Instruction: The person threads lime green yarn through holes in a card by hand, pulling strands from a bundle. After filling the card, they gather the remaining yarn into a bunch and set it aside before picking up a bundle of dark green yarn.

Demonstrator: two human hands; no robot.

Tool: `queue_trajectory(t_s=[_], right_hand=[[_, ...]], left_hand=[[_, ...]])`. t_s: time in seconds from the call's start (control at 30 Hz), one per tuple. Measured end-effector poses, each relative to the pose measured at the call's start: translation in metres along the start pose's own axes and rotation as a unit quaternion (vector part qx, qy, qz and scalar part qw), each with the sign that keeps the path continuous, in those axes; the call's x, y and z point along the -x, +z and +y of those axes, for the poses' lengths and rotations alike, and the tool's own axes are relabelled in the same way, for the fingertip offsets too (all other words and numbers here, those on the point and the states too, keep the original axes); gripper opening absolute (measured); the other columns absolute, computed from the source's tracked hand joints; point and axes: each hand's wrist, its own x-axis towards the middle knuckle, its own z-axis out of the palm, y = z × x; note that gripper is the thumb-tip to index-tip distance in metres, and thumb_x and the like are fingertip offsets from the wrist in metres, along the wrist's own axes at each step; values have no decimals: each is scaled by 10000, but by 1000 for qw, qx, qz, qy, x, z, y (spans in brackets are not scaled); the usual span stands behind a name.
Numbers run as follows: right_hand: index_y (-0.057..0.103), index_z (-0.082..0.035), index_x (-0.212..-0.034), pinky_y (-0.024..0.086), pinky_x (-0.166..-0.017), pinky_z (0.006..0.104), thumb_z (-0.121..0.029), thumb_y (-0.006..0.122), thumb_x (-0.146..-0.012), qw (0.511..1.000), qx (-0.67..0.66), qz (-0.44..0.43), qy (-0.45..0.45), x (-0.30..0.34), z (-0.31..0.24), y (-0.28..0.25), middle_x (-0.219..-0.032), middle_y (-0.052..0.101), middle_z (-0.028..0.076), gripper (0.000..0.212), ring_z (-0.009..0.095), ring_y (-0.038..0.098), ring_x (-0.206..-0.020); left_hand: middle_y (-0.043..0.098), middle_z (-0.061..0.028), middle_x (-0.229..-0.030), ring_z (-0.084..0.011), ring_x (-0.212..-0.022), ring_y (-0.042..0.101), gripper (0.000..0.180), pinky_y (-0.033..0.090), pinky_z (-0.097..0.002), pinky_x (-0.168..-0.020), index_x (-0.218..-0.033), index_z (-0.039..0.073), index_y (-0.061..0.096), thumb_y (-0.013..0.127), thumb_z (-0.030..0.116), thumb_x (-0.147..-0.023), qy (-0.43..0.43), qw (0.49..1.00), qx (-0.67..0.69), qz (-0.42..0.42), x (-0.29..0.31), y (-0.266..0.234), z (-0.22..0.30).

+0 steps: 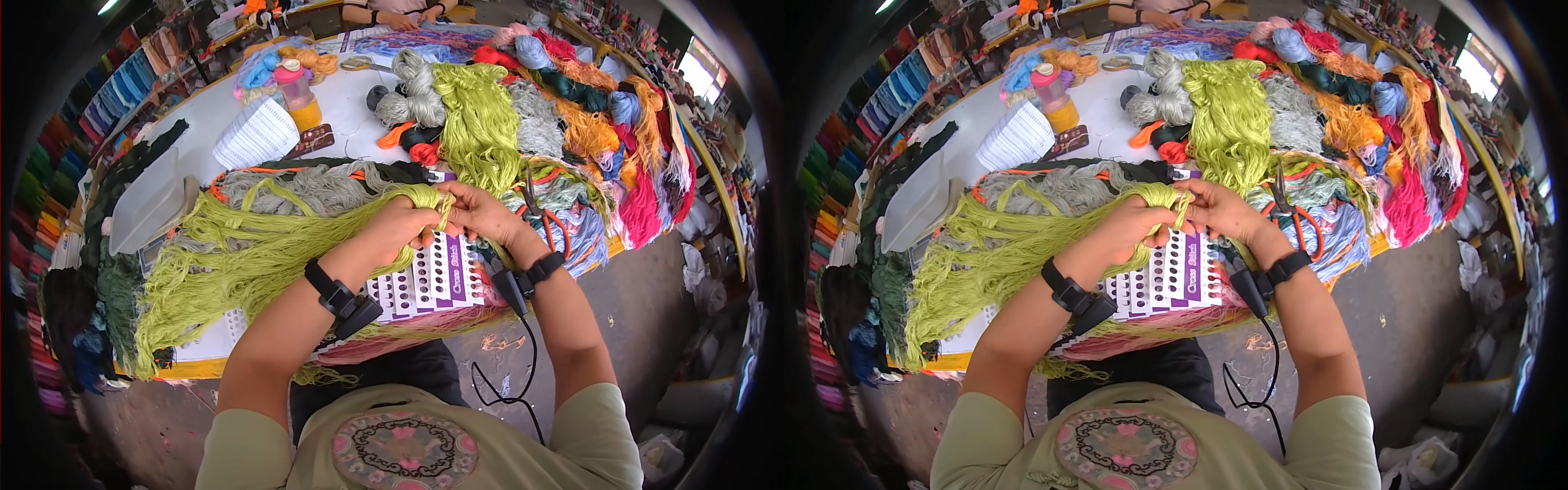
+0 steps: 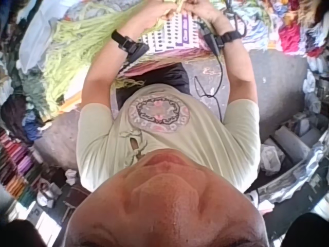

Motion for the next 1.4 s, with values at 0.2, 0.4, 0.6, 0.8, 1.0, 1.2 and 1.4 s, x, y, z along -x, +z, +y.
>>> queue_trajectory(t_s=[0.2,0.4,0.6,0.8,1.0,1.2,1.4], right_hand=[[496,-113,-1350,423,-495,191,-331,612,-933,1000,-2,-8,13,0,3,-5,-791,591,-27,485,44,520,-618],[520,-112,-1327,418,-479,173,-505,539,-942,1000,-30,-3,2,1,-3,0,-767,577,-34,550,31,512,-601],[511,-96,-1334,418,-465,159,-549,543,-924,1000,-11,-1,-11,-1,3,-4,-764,570,-30,611,31,514,-589],[528,-101,-1319,422,-465,168,-494,541,-943,999,-32,6,-12,-1,3,-2,-765,567,-30,545,32,507,-595],[537,-114,-1310,420,-476,176,-418,545,-961,1000,-8,-5,-15,-2,2,-1,-739,565,-39,463,30,509,-599],[527,-119,-1307,420,-499,172,-341,580,-954,999,-30,-21,-9,3,0,-2,-723,575,-50,420,27,528,-610],[530,-95,-1262,432,-542,152,-235,615,-929,996,-82,-30,-14,1,8,-5,-744,589,-56,371,24,557,-640]], left_hand=[[709,-75,-880,-59,-523,502,218,356,-216,-447,-1064,38,604,558,203,-929,-18,999,-31,37,0,9,0],[701,-77,-869,-70,-504,531,254,361,-221,-427,-1039,19,598,560,257,-959,26,995,-13,100,-1,10,-14],[701,-84,-884,-72,-468,520,233,381,-220,-421,-1076,16,576,554,220,-964,82,982,-129,114,-1,20,-13],[712,-80,-888,-70,-458,505,217,394,-221,-419,-1088,11,604,545,179,-965,119,974,-153,122,0,18,-22],[702,-77,-832,-79,-443,504,239,406,-227,-411,-990,-5,645,519,198,-979,74,964,-230,113,-3,22,-13],[689,-68,-818,-100,-450,547,213,442,-239,-418,-957,-12,643,525,165,-957,50,966,-245,66,-7,16,-9],[683,-67,-829,-102,-466,571,152,456,-250,-426,-947,-4,630,538,111,-911,20,958,-280,53,-11,19,-3]])
